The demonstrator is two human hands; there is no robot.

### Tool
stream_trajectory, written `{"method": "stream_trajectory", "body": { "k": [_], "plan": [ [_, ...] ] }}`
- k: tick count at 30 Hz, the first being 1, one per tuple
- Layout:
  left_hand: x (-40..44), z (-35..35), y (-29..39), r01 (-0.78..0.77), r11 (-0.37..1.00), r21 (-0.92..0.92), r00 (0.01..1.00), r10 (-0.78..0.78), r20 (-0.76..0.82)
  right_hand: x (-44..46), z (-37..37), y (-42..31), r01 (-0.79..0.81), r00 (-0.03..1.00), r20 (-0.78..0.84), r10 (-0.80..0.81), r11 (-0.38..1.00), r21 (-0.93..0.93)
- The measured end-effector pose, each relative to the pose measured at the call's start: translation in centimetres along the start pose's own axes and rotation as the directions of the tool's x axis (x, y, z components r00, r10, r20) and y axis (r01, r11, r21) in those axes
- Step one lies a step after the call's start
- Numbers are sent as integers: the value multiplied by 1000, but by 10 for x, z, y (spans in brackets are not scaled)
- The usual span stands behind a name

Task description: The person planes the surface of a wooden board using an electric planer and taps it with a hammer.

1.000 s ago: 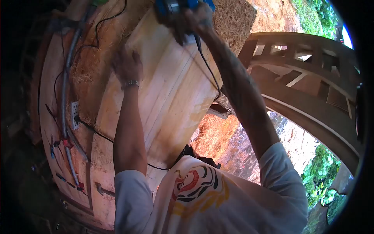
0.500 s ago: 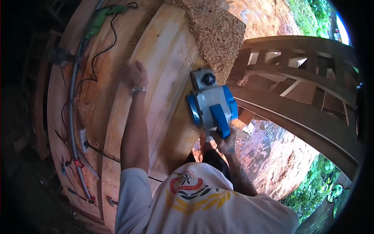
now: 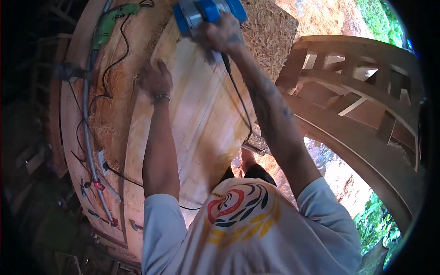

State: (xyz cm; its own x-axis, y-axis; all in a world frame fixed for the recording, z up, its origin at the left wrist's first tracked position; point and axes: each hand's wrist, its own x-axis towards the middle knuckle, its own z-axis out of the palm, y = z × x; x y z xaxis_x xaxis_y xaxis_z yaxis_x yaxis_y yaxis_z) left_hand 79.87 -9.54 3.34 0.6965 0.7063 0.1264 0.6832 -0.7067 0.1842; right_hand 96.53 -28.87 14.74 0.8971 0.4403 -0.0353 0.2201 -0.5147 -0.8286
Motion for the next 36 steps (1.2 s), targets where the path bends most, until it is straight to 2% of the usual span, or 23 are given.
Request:
{"method": "stream_trajectory", "body": {
  "k": [4,5,7,9,10,11,12,14,17,20,21,23,24,25,26,28,30,32,34,35,36],
  "plan": [
    [7,-6,6,16,1000,-10,999,-16,29,-26,5,8,6,986,-164,3,998,58],
    [5,-4,5,8,1000,-23,1000,-7,9,-57,2,4,31,978,-208,-18,998,61],
    [-1,0,0,7,1000,-15,1000,-7,-8,-126,-9,-6,-135,987,-74,146,981,138],
    [-1,5,-1,12,1000,18,1000,-11,-21,-206,-10,-8,-211,968,-130,215,976,45],
    [-2,6,-3,12,1000,-20,1000,-13,-12,-252,-5,-2,-134,965,-221,141,990,45],
    [0,8,-3,15,998,-60,1000,-15,-7,-289,-13,-1,-302,951,-22,307,944,135],
    [3,9,-4,21,995,-101,1000,-21,-3,-325,-12,-11,-329,938,-54,344,927,183],
    [2,-2,1,32,998,-60,999,-30,29,-384,-10,-15,-438,889,-6,457,856,275],
    [3,-1,7,30,1000,-7,1000,-30,1,-409,-8,-20,-534,833,1,553,804,262],
    [-2,-6,6,7,1000,-10,1000,-7,-21,-363,-1,-18,-425,887,-61,457,862,275],
    [-1,-11,7,-5,1000,-23,1000,5,-29,-338,2,-19,-372,903,-126,411,893,253],
    [1,-19,8,41,999,2,992,-41,115,-278,3,-7,-308,929,-149,338,932,191],
    [4,-20,9,61,998,15,980,-63,187,-246,5,1,-216,953,-198,229,973,87],
    [5,-7,3,40,999,36,989,-45,141,-214,9,7,-125,965,-235,117,992,-21],
    [5,-7,3,49,999,14,989,-50,136,-177,6,-2,-204,961,-174,214,976,70],
    [3,-10,4,63,998,-24,990,-59,131,-115,5,-16,-188,954,-213,208,976,113],
    [0,-10,5,71,996,-61,991,-63,119,-50,20,1,-90,950,-294,102,994,54],
    [-3,-7,5,53,997,-54,996,-49,73,4,15,-7,-88,972,-224,69,993,-77],
    [0,-2,4,7,1000,-7,1000,-7,-7,15,9,-12,-106,981,-151,125,986,131],
    [-1,-2,2,4,1000,6,1000,-4,8,12,7,-12,-124,982,-113,153,965,231],
    [0,-2,2,6,1000,13,1000,-6,21,-3,8,-8,-103,979,-166,118,990,100]
  ]
}}
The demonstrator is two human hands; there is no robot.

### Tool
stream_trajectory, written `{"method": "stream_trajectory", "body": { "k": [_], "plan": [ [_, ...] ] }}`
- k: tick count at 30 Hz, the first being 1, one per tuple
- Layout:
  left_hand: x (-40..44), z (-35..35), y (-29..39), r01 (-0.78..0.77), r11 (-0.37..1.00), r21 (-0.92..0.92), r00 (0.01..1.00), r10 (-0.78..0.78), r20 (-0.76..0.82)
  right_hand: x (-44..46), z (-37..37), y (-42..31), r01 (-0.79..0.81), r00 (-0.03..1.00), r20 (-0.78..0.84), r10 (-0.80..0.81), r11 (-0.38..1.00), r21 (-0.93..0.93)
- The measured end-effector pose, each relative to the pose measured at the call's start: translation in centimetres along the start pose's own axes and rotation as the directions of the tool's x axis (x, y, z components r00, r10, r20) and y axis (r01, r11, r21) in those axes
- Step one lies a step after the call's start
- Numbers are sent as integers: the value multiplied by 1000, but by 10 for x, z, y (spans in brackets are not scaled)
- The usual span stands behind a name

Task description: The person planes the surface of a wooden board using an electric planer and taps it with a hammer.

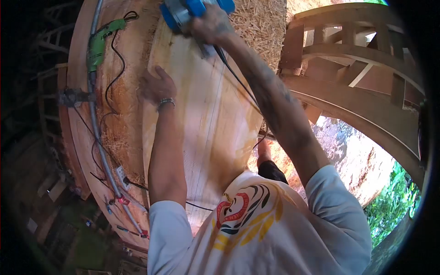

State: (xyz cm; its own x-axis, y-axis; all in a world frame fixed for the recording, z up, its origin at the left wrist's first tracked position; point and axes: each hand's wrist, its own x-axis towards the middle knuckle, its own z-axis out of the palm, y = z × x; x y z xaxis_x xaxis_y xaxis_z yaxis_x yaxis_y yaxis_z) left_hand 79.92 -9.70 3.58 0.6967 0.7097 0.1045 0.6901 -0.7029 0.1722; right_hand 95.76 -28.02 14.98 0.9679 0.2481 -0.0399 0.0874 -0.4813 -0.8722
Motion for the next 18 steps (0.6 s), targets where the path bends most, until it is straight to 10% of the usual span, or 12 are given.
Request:
{"method": "stream_trajectory", "body": {
  "k": [4,5,6,7,10,18],
  "plan": [
    [0,7,-2,-10,999,-33,998,8,-59,-146,-26,31,-3,999,-49,2,1000,-17],
    [-2,3,-1,7,999,-53,1000,-8,-22,-196,-36,31,-208,977,32,210,977,-48],
    [-4,-6,2,27,997,-68,1000,-26,17,-257,-37,58,16,994,-106,-27,995,-99],
    [-2,-10,6,43,995,-86,998,-39,49,-301,-56,32,-255,966,35,255,967,-25],
    [-3,-3,2,21,998,-63,1000,-22,-15,-400,-78,23,-440,896,114,430,893,92],
    [-1,-2,3,37,997,-66,999,-37,0,-266,-49,19,-212,977,21,211,974,79]
  ]
}}
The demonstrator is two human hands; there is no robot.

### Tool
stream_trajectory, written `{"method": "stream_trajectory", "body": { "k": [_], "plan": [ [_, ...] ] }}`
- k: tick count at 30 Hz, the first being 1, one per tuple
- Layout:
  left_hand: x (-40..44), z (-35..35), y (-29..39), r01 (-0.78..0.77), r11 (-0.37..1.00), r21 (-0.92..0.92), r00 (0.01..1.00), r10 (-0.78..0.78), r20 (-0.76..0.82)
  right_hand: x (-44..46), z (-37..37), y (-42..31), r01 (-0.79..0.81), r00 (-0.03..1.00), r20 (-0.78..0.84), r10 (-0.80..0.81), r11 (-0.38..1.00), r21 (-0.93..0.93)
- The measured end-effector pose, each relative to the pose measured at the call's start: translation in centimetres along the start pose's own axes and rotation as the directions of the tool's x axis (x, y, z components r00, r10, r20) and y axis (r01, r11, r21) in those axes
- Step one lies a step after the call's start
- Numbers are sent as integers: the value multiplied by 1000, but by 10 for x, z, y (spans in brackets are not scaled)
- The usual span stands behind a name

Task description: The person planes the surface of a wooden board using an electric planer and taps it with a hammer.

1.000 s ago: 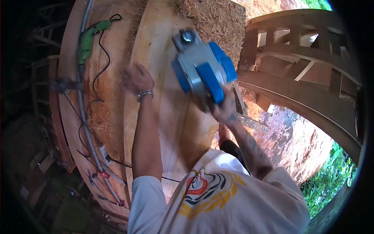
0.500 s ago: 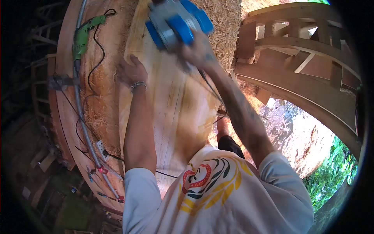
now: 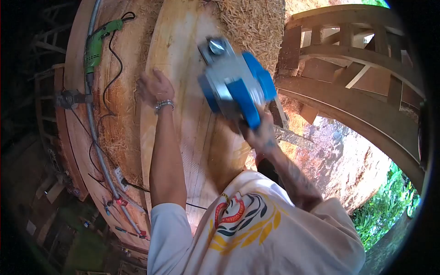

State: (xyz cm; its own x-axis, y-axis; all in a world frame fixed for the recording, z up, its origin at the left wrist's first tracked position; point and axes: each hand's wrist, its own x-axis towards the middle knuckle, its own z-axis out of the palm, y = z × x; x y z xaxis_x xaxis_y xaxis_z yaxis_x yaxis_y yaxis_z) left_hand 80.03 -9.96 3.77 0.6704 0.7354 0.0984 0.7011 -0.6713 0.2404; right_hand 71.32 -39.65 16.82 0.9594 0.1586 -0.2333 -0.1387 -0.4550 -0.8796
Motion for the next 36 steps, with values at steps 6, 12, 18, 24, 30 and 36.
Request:
{"method": "stream_trajectory", "body": {
  "k": [6,12,18,24,30,36],
  "plan": [
    [5,-10,4,20,999,-29,998,-18,64,188,39,-43,177,984,-13,-179,978,-109],
    [1,5,-3,-17,1000,1,1000,17,-24,213,33,-62,192,972,126,-198,980,55],
    [1,0,0,-13,1000,0,1000,13,15,52,-2,1,187,982,19,-187,960,-208],
    [3,2,-4,-21,999,-28,1000,21,-3,-132,-43,35,-272,952,156,265,962,23],
    [3,7,-5,-8,1000,-14,1000,8,-15,-58,-23,14,-142,984,109,141,990,2],
    [2,-1,0,5,1000,4,999,-5,41,92,22,-8,141,990,2,-142,981,-134]
  ]
}}
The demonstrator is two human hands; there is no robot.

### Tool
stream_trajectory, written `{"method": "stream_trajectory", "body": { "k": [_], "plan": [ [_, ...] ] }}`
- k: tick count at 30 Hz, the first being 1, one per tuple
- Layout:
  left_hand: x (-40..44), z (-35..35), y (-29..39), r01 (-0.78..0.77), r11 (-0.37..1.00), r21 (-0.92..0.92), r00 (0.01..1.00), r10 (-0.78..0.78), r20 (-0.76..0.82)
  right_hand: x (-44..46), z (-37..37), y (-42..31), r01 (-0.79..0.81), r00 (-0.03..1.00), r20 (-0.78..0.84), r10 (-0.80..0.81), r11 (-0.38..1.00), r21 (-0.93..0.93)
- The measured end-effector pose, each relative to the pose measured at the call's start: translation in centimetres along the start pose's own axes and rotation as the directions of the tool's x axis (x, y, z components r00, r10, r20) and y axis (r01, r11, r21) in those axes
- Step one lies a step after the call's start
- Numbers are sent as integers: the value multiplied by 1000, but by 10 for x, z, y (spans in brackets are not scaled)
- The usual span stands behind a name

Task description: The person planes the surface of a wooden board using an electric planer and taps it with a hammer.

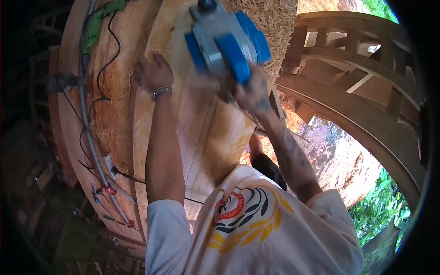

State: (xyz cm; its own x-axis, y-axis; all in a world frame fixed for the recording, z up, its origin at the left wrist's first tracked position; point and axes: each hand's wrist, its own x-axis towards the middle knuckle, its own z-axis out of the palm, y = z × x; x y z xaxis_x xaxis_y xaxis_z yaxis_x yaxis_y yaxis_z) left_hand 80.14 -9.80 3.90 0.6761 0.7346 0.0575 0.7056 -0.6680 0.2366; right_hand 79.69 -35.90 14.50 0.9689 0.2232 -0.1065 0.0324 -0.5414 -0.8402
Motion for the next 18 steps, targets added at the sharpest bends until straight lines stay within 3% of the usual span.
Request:
{"method": "stream_trajectory", "body": {
  "k": [2,3,5,8,11,13,14,15,16,18],
  "plan": [
    [1,-1,-1,-24,1000,-8,999,23,-30,63,16,-5,209,967,-139,-212,977,-35],
    [1,3,-3,-45,999,-20,997,44,-68,97,22,-12,120,991,-56,-119,993,9],
    [-4,9,-7,-59,998,-30,995,57,-83,164,25,-21,116,993,35,-113,984,-135],
    [1,5,-5,-37,999,-36,999,37,-25,184,24,-44,59,997,43,-63,993,99],
    [0,2,-2,21,999,-44,1000,-20,19,127,21,-13,302,953,17,-302,950,-82],
    [-2,-1,-1,-5,1000,-4,1000,5,-13,51,7,6,126,991,-25,-128,988,-87],
    [-2,0,-1,-10,1000,-8,1000,10,-23,3,2,18,184,973,-128,-191,981,-60],
    [-1,2,-1,-15,1000,-12,999,15,-34,-44,-15,15,-15,999,53,13,1000,20],
    [-2,4,-3,-20,1000,-14,999,20,-43,-86,-30,-6,-41,999,28,42,999,-20],
    [0,7,-5,-23,1000,-19,999,22,-36,-173,-42,16,-288,954,119,276,952,104]
  ]
}}
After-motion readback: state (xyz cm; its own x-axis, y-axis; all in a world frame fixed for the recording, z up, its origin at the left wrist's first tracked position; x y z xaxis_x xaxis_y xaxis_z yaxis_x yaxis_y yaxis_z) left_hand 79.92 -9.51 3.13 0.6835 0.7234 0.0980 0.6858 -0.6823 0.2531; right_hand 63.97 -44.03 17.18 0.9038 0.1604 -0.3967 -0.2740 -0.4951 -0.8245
